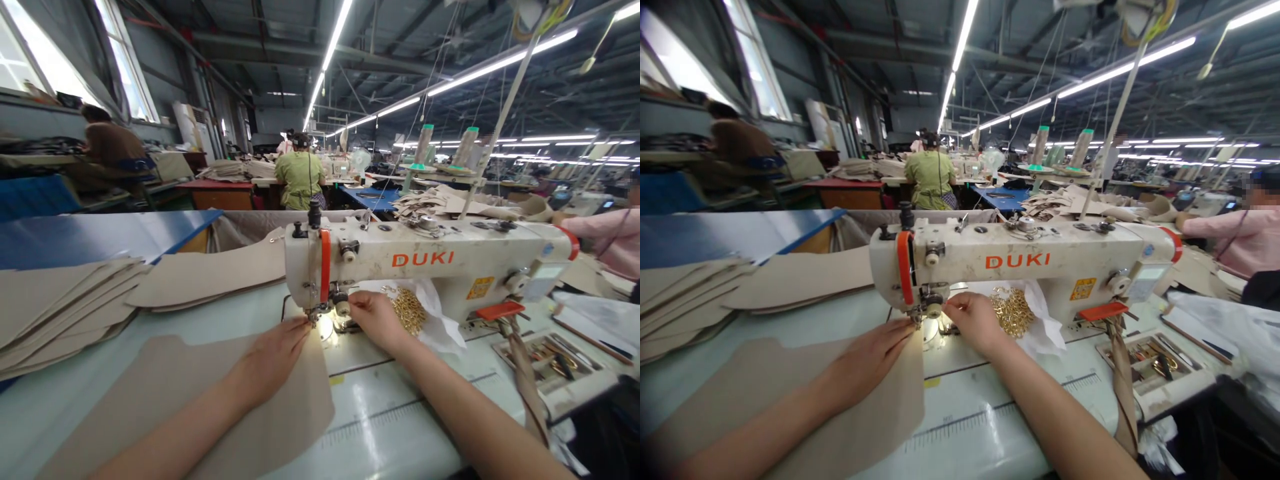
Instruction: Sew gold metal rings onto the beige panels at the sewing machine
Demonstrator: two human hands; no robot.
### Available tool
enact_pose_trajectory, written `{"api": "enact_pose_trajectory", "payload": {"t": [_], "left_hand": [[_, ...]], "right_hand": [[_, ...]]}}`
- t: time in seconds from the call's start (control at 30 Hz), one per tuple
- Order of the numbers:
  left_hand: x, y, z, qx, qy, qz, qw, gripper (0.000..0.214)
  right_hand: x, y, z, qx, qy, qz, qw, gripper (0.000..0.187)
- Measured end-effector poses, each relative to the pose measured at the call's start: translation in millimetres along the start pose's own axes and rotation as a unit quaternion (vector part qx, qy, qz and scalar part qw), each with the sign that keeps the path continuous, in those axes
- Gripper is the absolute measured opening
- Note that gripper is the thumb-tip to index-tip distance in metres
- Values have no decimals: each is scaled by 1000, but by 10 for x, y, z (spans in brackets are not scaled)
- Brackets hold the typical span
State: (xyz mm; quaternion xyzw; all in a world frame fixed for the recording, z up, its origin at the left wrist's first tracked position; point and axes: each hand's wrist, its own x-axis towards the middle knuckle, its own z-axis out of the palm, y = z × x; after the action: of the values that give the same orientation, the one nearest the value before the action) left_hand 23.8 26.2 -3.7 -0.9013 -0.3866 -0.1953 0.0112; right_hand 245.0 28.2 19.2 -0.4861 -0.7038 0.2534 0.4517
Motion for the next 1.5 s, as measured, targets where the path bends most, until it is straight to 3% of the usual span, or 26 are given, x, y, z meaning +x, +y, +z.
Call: {"api": "enact_pose_trajectory", "payload": {"t": [0.2, 0.9, 1.23, 1.37, 1.43, 1.5], "left_hand": [[18, 28, -13, -16, 8, -20, 1000, 36], [-28, 32, -31, -17, 6, 4, 1000, 33], [-57, 27, -22, -19, 0, 10, 1000, 35], [-51, 43, -29, -21, -4, 3, 1000, 36], [-49, 47, -27, -19, -3, 6, 1000, 36], [-51, 46, -21, -14, 1, 12, 1000, 36]], "right_hand": [[112, 71, -15, 84, -42, 20, 995, 29], [84, 87, 21, 133, -19, 18, 991, 28], [80, 131, 51, 77, -6, 2, 997, 30], [-54, 49, 105, 14, 15, -18, 1000, 28], [-171, -22, 159, -15, -2, -48, 999, 23], [-278, -78, 222, -63, -60, -119, 989, 17]]}}
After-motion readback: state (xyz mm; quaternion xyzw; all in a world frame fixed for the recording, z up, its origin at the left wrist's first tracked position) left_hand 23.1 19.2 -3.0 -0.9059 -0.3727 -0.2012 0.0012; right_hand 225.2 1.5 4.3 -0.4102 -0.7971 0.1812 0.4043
